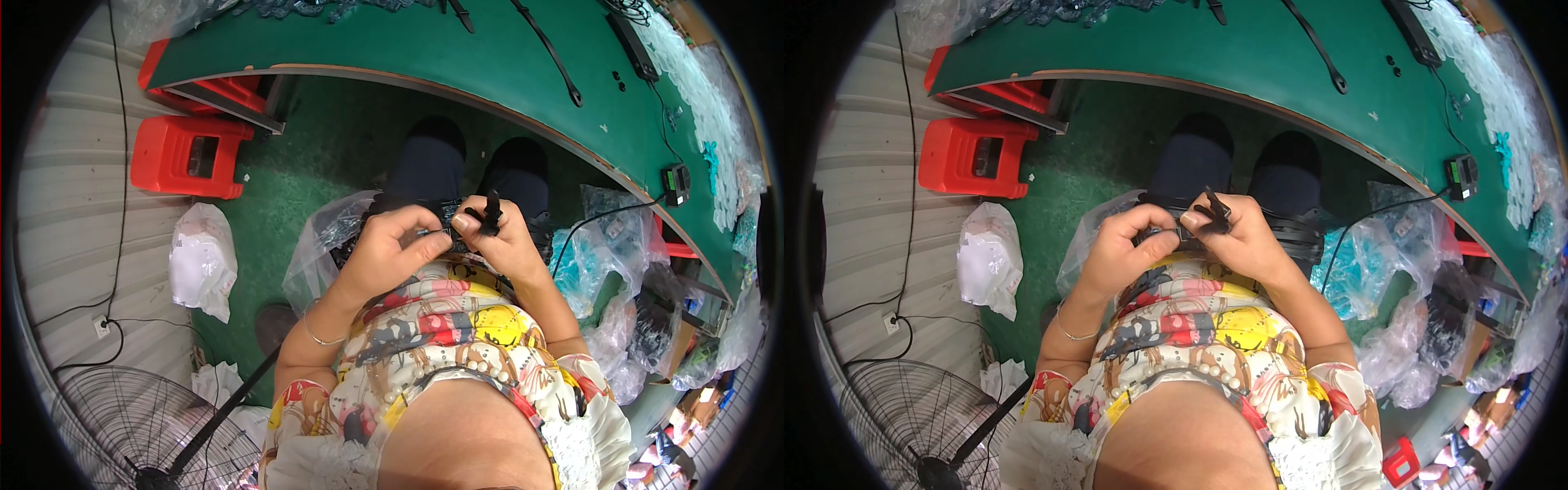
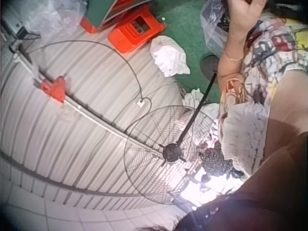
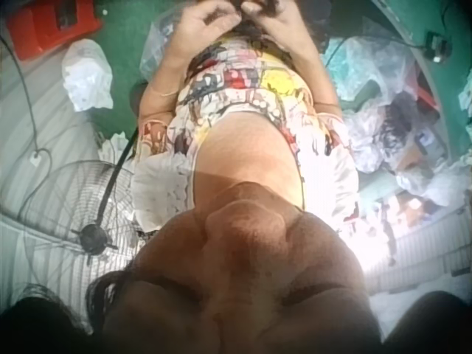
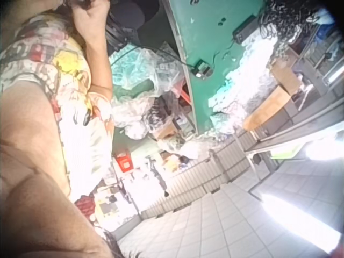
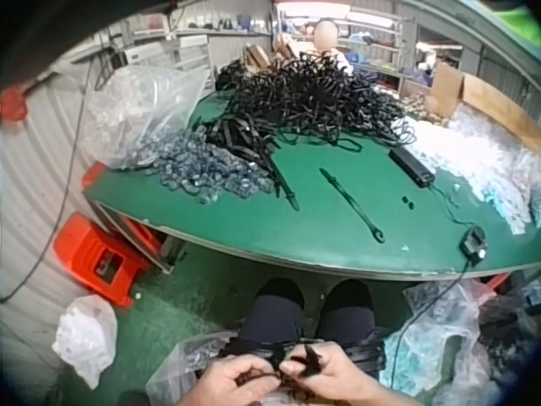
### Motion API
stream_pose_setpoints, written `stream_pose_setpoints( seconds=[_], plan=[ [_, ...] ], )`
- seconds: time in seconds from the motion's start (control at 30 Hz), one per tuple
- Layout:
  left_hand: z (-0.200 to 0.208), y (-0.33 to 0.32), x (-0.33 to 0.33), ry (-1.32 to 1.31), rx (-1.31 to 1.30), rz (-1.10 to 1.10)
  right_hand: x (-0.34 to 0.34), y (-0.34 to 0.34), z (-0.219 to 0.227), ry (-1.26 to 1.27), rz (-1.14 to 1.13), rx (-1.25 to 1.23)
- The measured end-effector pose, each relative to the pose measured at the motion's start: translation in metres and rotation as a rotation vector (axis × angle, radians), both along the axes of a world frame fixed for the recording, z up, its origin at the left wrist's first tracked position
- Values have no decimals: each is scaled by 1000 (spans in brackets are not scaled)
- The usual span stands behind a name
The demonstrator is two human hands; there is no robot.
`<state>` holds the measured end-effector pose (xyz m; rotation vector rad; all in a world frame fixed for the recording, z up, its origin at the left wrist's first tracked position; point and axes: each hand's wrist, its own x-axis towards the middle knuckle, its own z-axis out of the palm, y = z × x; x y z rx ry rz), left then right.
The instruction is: The person assembles small black plastic clips, black wires, and component housings by hand at a workbench.
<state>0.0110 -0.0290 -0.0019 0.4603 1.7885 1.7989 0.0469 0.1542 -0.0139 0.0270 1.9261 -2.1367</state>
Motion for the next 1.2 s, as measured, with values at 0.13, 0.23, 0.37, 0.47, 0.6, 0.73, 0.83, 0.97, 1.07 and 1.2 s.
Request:
stream_pose_setpoints(
  seconds=[0.13,0.23,0.37,0.47,0.6,0.73,0.83,0.97,1.07,1.2],
  plan=[
    [3,1,-4,6,-92,-130,1,-2,0,24,41,-107],
    [4,1,-4,-172,-30,-145,3,-1,-2,-10,84,-216],
    [3,2,-6,-30,-30,-174,4,-3,-2,14,83,-185],
    [4,4,-4,-90,-13,-156,4,-1,-4,-26,89,-262],
    [-6,1,8,-459,261,-123,7,-8,-6,-135,130,-658],
    [-19,5,14,-644,515,-4,8,-12,-9,-255,81,-830],
    [-23,7,15,-683,561,9,9,-10,-14,-274,101,-869],
    [-13,2,5,-662,388,32,3,-6,-16,-111,-21,-604],
    [-6,6,0,-471,211,104,-4,-10,-14,140,-110,-334],
    [-3,-1,-7,-435,139,-19,-7,-1,-16,292,-35,-80]
  ],
)
